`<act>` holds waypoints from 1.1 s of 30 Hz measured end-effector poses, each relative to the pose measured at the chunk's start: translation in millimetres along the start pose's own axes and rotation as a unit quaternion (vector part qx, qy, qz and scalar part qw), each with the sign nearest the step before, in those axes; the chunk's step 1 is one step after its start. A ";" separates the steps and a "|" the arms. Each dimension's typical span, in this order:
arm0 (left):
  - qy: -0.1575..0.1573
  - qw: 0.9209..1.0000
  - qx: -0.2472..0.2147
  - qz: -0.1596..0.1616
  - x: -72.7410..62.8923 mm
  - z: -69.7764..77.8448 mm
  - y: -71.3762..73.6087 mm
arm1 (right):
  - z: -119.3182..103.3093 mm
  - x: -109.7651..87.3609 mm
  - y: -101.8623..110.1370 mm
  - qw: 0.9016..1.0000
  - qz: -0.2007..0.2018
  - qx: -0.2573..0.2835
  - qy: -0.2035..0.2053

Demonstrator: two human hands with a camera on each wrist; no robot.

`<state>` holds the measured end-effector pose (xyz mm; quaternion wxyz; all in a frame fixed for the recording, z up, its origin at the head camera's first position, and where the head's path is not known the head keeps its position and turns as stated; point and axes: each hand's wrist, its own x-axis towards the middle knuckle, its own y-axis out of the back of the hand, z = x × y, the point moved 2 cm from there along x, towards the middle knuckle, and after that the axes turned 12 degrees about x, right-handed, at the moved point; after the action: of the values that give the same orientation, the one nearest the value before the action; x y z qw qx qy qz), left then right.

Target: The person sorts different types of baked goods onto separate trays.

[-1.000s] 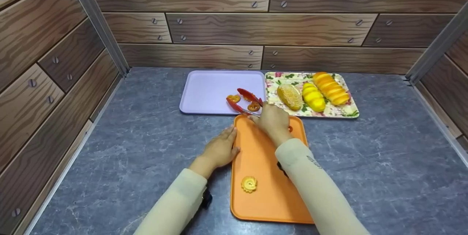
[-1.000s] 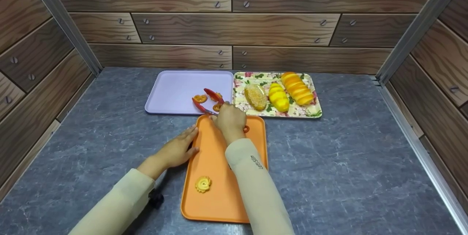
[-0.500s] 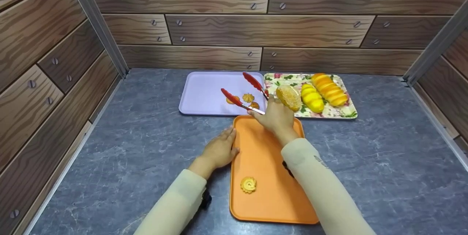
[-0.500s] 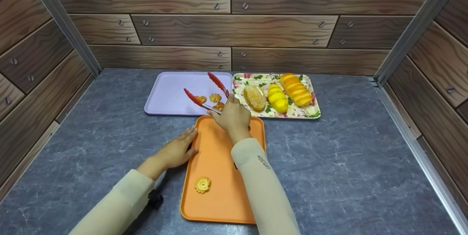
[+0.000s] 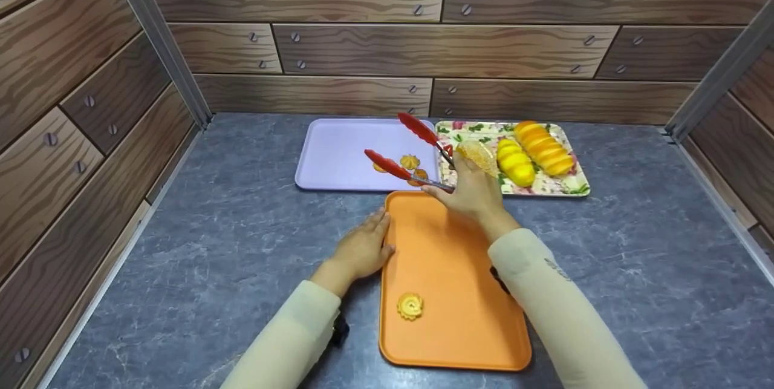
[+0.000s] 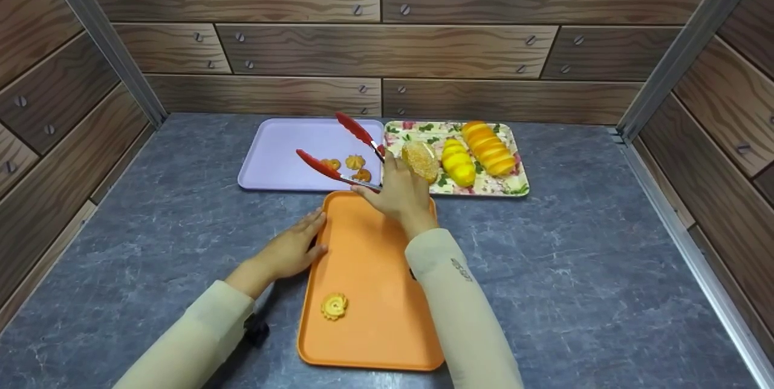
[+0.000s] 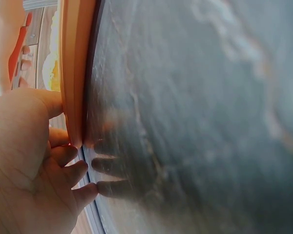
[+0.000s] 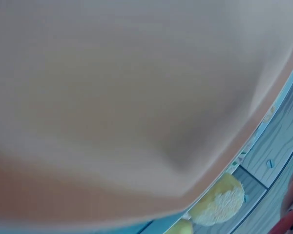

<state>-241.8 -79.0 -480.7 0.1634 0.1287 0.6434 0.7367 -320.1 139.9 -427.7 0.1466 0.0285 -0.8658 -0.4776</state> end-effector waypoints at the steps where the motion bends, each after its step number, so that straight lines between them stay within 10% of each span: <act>1: 0.000 1.000 -0.001 -0.001 0.0 -0.1 0.1 | 1.9 -1.1 1.8 1.000 0.002 0.000 0.011; 17: -0.003 1.000 -0.008 0.009 -0.6 -0.8 -1.2 | 40.8 -30.4 19.9 0.988 -0.040 -0.006 0.150; 33: -0.002 1.000 0.000 0.006 0.2 -0.9 -1.4 | 65.3 -60.3 26.4 0.952 -0.069 0.012 0.299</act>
<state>-242.3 -79.6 -482.2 0.1608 0.1340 0.6419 0.7377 -278.5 219.0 -452.0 0.3649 0.2308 -0.7840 -0.4460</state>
